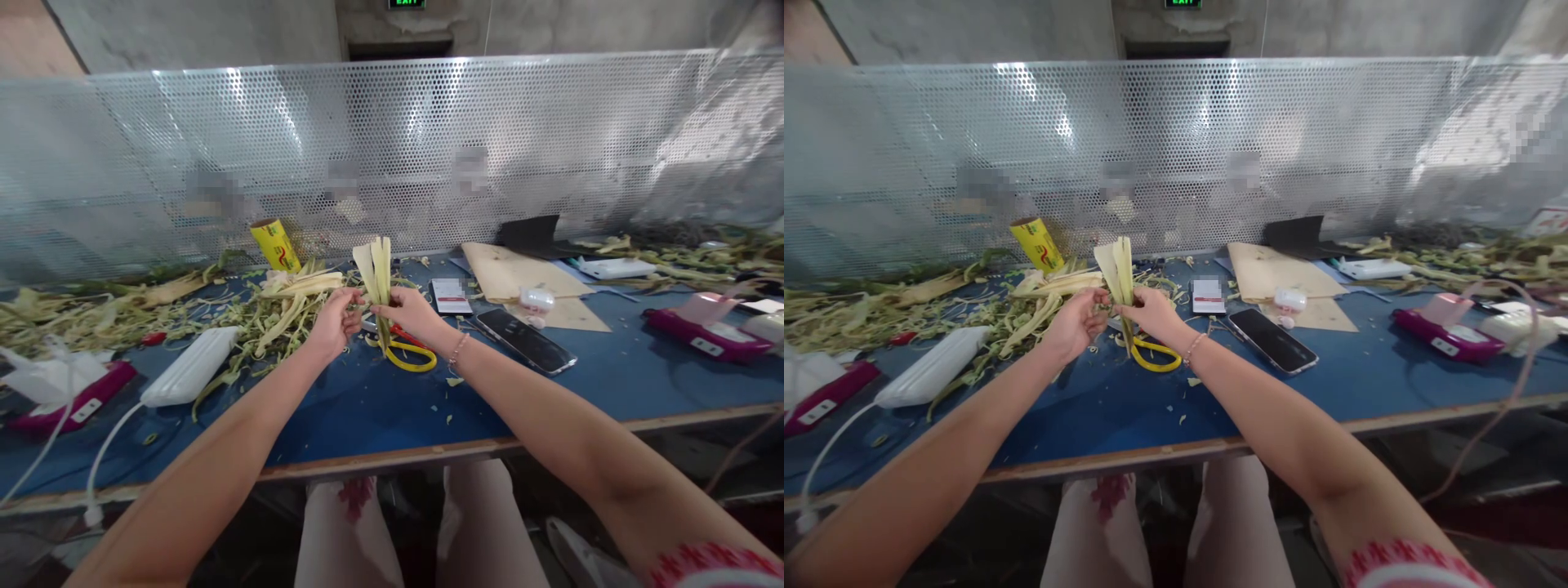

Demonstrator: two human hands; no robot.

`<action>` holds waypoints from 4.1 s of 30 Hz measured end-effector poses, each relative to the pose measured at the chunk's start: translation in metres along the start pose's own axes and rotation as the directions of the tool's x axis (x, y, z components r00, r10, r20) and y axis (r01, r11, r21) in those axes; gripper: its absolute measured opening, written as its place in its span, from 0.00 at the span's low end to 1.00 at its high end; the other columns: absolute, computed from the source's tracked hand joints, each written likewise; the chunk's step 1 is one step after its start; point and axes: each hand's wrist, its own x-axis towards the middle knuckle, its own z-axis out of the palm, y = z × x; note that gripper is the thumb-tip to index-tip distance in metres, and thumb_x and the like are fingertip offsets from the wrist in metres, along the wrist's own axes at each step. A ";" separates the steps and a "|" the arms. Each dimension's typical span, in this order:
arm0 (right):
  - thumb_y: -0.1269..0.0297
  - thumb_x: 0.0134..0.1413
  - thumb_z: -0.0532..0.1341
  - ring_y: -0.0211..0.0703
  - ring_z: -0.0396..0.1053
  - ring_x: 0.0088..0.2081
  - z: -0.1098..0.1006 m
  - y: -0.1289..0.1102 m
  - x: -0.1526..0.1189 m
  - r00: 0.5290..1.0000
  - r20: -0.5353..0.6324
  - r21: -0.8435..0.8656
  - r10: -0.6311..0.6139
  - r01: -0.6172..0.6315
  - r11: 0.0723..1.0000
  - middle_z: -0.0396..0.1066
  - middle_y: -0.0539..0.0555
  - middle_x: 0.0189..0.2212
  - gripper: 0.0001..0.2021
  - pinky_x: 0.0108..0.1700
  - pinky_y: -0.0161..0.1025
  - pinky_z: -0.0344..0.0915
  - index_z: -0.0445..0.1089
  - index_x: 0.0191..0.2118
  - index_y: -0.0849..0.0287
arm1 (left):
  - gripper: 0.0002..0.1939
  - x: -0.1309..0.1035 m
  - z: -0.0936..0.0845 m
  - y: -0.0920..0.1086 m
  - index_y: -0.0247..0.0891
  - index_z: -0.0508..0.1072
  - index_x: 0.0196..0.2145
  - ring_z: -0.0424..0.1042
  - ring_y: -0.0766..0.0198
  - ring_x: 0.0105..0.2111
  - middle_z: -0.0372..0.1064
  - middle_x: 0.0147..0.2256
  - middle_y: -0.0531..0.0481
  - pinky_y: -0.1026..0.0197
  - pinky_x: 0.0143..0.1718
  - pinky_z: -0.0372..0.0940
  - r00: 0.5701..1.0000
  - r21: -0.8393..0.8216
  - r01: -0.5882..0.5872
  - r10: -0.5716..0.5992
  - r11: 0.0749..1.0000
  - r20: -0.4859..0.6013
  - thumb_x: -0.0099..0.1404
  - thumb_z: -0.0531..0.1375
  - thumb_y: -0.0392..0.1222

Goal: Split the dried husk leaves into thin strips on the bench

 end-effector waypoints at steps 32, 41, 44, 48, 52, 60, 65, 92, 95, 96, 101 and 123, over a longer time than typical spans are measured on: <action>0.54 0.41 0.63 0.34 0.61 0.24 -0.003 -0.002 -0.004 0.994 0.106 0.037 -0.005 0.001 0.999 0.65 0.48 0.21 0.15 0.27 0.33 0.60 0.68 0.23 0.63 | 0.09 -0.003 -0.004 -0.013 0.35 0.66 0.16 0.46 0.74 0.11 0.49 0.10 0.58 0.67 0.13 0.38 0.950 0.504 0.062 -0.205 0.862 0.235 0.47 0.64 0.35; 0.59 0.42 0.63 0.36 0.68 0.29 -0.011 -0.009 -0.003 0.976 0.191 0.136 -0.107 0.082 0.987 0.69 0.50 0.26 0.09 0.36 0.38 0.66 0.70 0.26 0.61 | 0.07 0.001 -0.006 -0.012 0.34 0.63 0.15 0.43 0.76 0.12 0.49 0.11 0.56 0.70 0.14 0.37 0.950 0.331 0.200 -0.265 0.922 0.164 0.47 0.55 0.38; 0.62 0.45 0.61 0.35 0.66 0.28 -0.010 -0.009 -0.004 0.982 0.103 -0.042 -0.161 0.166 0.985 0.69 0.51 0.25 0.08 0.35 0.36 0.64 0.71 0.23 0.60 | 0.07 0.003 -0.007 -0.014 0.34 0.64 0.16 0.42 0.75 0.12 0.49 0.11 0.56 0.70 0.14 0.37 0.952 0.337 0.189 -0.256 0.922 0.167 0.47 0.52 0.37; 0.67 0.47 0.59 0.35 0.65 0.28 -0.009 -0.012 -0.006 0.967 -0.012 -0.290 -0.255 0.241 0.926 0.68 0.51 0.24 0.08 0.35 0.35 0.62 0.70 0.21 0.60 | 0.06 0.011 -0.011 -0.020 0.34 0.65 0.18 0.48 0.73 0.13 0.55 0.14 0.53 0.69 0.14 0.42 0.972 0.338 0.090 -0.158 0.937 0.177 0.48 0.52 0.36; 0.69 0.48 0.58 0.36 0.65 0.30 -0.007 -0.015 -0.008 0.944 -0.060 -0.337 -0.323 0.285 0.897 0.69 0.51 0.26 0.06 0.34 0.35 0.61 0.72 0.25 0.60 | 0.07 0.015 -0.014 -0.023 0.34 0.65 0.19 0.51 0.72 0.15 0.52 0.14 0.55 0.70 0.15 0.47 0.986 0.318 0.005 -0.059 0.948 0.159 0.51 0.54 0.38; 0.68 0.50 0.58 0.36 0.65 0.31 -0.006 -0.013 -0.008 0.944 -0.001 -0.318 -0.329 0.312 0.896 0.70 0.52 0.28 0.06 0.34 0.35 0.61 0.72 0.28 0.59 | 0.17 0.006 -0.009 -0.016 0.36 0.59 0.22 0.42 0.78 0.13 0.43 0.15 0.62 0.70 0.16 0.37 0.987 0.309 0.042 -0.087 0.950 0.135 0.50 0.64 0.47; 0.70 0.49 0.58 0.36 0.66 0.32 -0.004 -0.009 -0.006 0.948 -0.018 -0.311 -0.318 0.297 0.903 0.70 0.52 0.30 0.05 0.34 0.34 0.63 0.71 0.31 0.60 | 0.18 0.007 -0.010 -0.018 0.36 0.59 0.23 0.41 0.79 0.13 0.40 0.15 0.63 0.70 0.16 0.37 0.973 0.325 -0.005 -0.071 0.946 0.221 0.50 0.64 0.48; 0.73 0.52 0.57 0.41 0.69 0.39 -0.007 0.000 -0.002 0.811 0.184 -0.459 -0.555 0.571 0.681 0.74 0.53 0.35 0.08 0.45 0.40 0.64 0.73 0.35 0.57 | 0.12 0.007 -0.010 -0.014 0.35 0.66 0.32 0.69 0.64 0.28 0.69 0.25 0.53 0.63 0.31 0.62 0.933 0.597 -0.332 0.160 0.730 0.323 0.47 0.60 0.37; 0.71 0.54 0.56 0.41 0.67 0.42 -0.010 -0.001 -0.002 0.803 0.227 -0.455 -0.551 0.588 0.669 0.72 0.55 0.38 0.08 0.46 0.40 0.63 0.71 0.37 0.58 | 0.18 0.007 -0.009 -0.015 0.34 0.63 0.38 0.71 0.62 0.31 0.71 0.27 0.51 0.61 0.35 0.64 0.938 0.561 -0.307 0.144 0.769 0.316 0.47 0.61 0.35; 0.71 0.54 0.55 0.41 0.67 0.43 -0.010 -0.002 -0.002 0.804 0.238 -0.460 -0.546 0.588 0.665 0.71 0.55 0.39 0.08 0.47 0.40 0.63 0.71 0.37 0.58 | 0.20 0.007 -0.009 -0.015 0.34 0.63 0.40 0.71 0.62 0.32 0.71 0.28 0.51 0.60 0.36 0.64 0.937 0.555 -0.306 0.143 0.774 0.318 0.47 0.61 0.34; 0.70 0.55 0.55 0.41 0.66 0.40 -0.013 -0.004 -0.005 0.857 0.218 -0.508 -0.467 0.508 0.696 0.68 0.56 0.37 0.06 0.43 0.40 0.63 0.68 0.36 0.60 | 0.25 0.005 -0.009 -0.015 0.34 0.59 0.46 0.69 0.64 0.32 0.70 0.30 0.50 0.61 0.36 0.62 0.945 0.538 -0.274 0.119 0.797 0.305 0.49 0.58 0.33; 0.69 0.54 0.56 0.38 0.65 0.35 -0.012 -0.002 -0.002 0.912 0.108 -0.423 -0.395 0.402 0.812 0.69 0.52 0.29 0.07 0.40 0.37 0.60 0.71 0.31 0.59 | 0.03 0.000 -0.012 -0.002 0.39 0.71 0.26 0.57 0.69 0.22 0.62 0.21 0.54 0.65 0.26 0.54 0.779 0.777 -0.551 0.520 0.304 0.349 0.55 0.57 0.37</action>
